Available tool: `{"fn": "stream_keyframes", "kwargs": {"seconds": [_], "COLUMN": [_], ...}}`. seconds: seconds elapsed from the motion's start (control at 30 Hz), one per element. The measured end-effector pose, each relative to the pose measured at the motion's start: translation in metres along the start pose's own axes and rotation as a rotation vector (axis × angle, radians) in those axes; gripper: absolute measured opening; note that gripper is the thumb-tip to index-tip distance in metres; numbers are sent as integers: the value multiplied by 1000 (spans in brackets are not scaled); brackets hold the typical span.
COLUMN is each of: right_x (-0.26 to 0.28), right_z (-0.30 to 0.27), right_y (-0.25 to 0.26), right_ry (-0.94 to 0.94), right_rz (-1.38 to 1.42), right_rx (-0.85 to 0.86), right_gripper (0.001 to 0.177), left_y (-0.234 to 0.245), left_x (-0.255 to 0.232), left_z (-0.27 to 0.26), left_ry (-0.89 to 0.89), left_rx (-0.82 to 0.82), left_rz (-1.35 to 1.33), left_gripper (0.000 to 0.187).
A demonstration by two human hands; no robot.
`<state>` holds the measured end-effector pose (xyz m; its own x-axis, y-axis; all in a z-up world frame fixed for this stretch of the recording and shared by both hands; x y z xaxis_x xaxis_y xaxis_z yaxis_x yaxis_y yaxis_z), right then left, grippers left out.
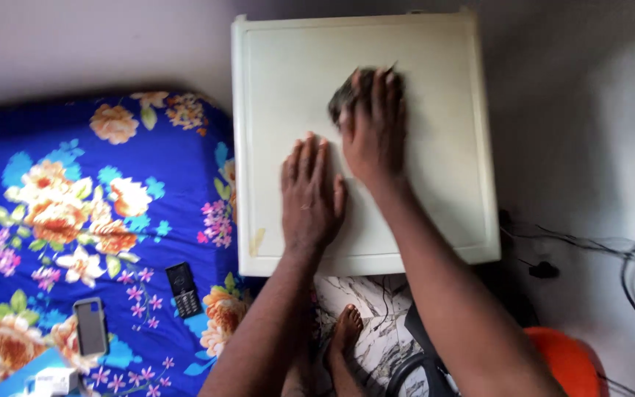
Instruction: The person wrings out a dark cloth in an orange basin, then wipes the top surface of a small white refrigerator with the cloth. The person briefly moves the basin and returns to wipe the refrigerator top again before placing the cloth back in the basin.
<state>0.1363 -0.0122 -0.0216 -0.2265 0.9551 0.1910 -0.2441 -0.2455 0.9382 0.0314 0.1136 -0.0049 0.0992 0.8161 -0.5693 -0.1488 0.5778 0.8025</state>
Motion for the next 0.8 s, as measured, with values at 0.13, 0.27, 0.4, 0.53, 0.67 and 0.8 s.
{"fn": "stream_keyframes", "kwargs": {"seconds": [0.13,0.27,0.4,0.53,0.67,0.8], "right_x": [-19,-42,-50,-63,-94,-106], "right_z": [-77,-140,-154,-122,-97,-48], "right_y": [45,72,72,67,53,37], "right_ry": [-11,-208,-264,-283,-310,-246], "right_rz": [-17,-62,-109,-147,-151,-134], "right_rx": [70,148,119,119,77,-12], "right_gripper": [61,63,70,72,73,72], "left_y": [-5,-4,-28,-44,-38,-30], "left_x": [-1,-4,-16,-42,-57,-58], "left_z": [-1,2,5,6,0,11], "left_ry": [-24,-3,105,218,120,126], "left_rx": [-1,-3,27,-50,9,59], "left_rz": [37,53,194,289,90,149], "left_gripper": [63,65,75,74,80,81]}}
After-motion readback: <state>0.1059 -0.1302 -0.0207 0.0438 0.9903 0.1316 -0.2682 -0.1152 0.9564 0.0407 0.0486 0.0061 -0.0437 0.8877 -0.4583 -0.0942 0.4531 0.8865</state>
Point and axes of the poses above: each hand's wrist, its own z-axis towards the middle knuckle, its own y-axis out of the back of the hand, x = y × z, the point moved 1 cm from there along z, towards the middle knuckle, and after that the axes turned 6 degrees about -z, right-handed, at the moved point
